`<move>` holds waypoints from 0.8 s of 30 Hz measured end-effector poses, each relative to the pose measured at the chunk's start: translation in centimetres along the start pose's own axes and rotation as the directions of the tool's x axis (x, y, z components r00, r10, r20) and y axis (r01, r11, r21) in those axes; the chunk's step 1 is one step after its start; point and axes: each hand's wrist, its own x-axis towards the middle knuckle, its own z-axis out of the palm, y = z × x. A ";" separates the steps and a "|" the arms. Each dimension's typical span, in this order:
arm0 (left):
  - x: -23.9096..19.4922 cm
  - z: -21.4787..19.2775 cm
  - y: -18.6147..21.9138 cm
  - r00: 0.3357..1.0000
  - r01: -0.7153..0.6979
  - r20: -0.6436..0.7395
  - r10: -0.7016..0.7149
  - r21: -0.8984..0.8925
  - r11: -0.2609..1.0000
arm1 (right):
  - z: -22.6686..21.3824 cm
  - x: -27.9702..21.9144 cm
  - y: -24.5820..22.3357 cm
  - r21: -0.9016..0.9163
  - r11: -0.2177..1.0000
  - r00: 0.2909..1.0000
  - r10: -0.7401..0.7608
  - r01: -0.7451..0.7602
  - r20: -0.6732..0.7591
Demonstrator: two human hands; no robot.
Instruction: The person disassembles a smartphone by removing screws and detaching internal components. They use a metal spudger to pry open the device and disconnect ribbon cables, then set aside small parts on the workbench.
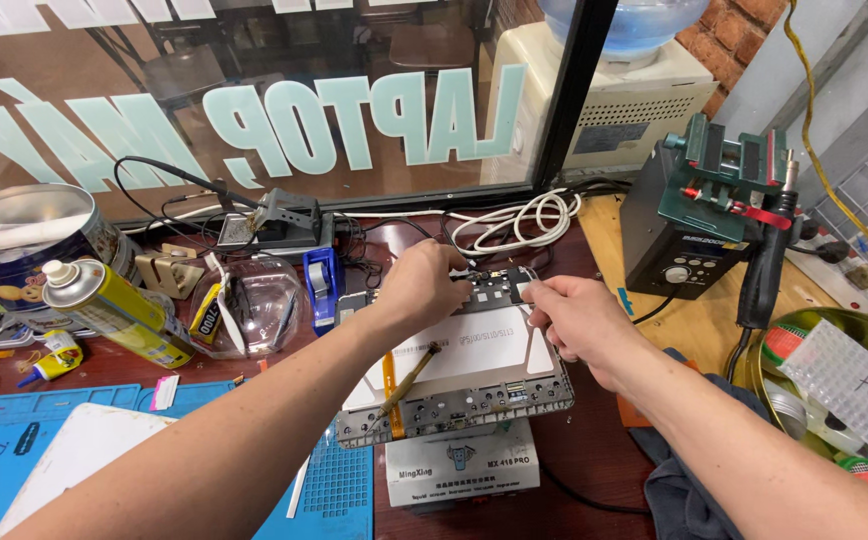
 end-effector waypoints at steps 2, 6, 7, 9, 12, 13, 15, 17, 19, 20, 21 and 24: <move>0.2 0.1 0.8 0.999 0.021 0.024 -0.021 0.005 1.000 | -0.2 0.1 0.3 0.003 1.000 1.000 0.001 -0.001 0.008; 0.2 0.5 1.2 1.000 0.015 -0.027 -0.015 0.001 1.000 | -0.3 -0.2 0.7 0.015 1.000 1.000 -0.004 0.004 0.012; 0.2 0.7 1.2 0.998 0.002 -0.056 -0.003 -0.011 1.000 | -0.5 -0.2 0.6 0.020 1.000 1.000 -0.001 0.001 0.009; 0.3 0.9 1.0 0.997 0.006 -0.075 -0.008 -0.026 1.000 | -0.5 -0.4 0.5 0.030 1.000 1.000 0.008 -0.009 0.009; 0.3 1.1 0.9 0.997 0.024 -0.069 -0.026 -0.034 0.999 | -0.6 -0.5 0.2 0.015 1.000 1.000 0.025 -0.025 0.002; 0.3 1.1 0.9 0.997 0.011 -0.079 -0.013 -0.035 0.999 | -0.6 -0.6 0.1 0.016 0.999 0.999 0.033 -0.033 0.002; 0.3 0.9 1.1 0.998 0.038 -0.057 -0.040 -0.029 0.999 | -0.6 -0.8 0.0 0.018 0.999 0.999 0.045 -0.045 0.002; 0.2 0.8 1.3 0.993 0.121 0.012 -0.120 -0.010 0.993 | -0.6 -0.8 0.0 0.026 0.999 0.999 0.042 -0.042 0.004; -0.4 0.7 1.4 0.999 -0.045 -0.017 0.046 0.025 0.999 | -0.8 -0.8 0.1 0.037 0.998 0.999 0.042 -0.042 0.000; -0.7 0.7 1.4 0.992 -0.125 -0.030 0.126 0.046 0.991 | -1.0 -0.7 0.2 0.045 0.998 0.999 0.043 -0.043 0.002; -0.9 0.6 1.4 0.988 -0.154 0.015 0.154 0.077 0.985 | -1.1 -0.6 0.3 0.052 0.998 0.999 0.043 -0.044 0.004; -1.3 0.6 1.7 0.972 -0.222 0.106 0.208 0.142 0.965 | -1.3 -0.3 0.7 0.070 0.996 0.998 0.057 -0.057 0.003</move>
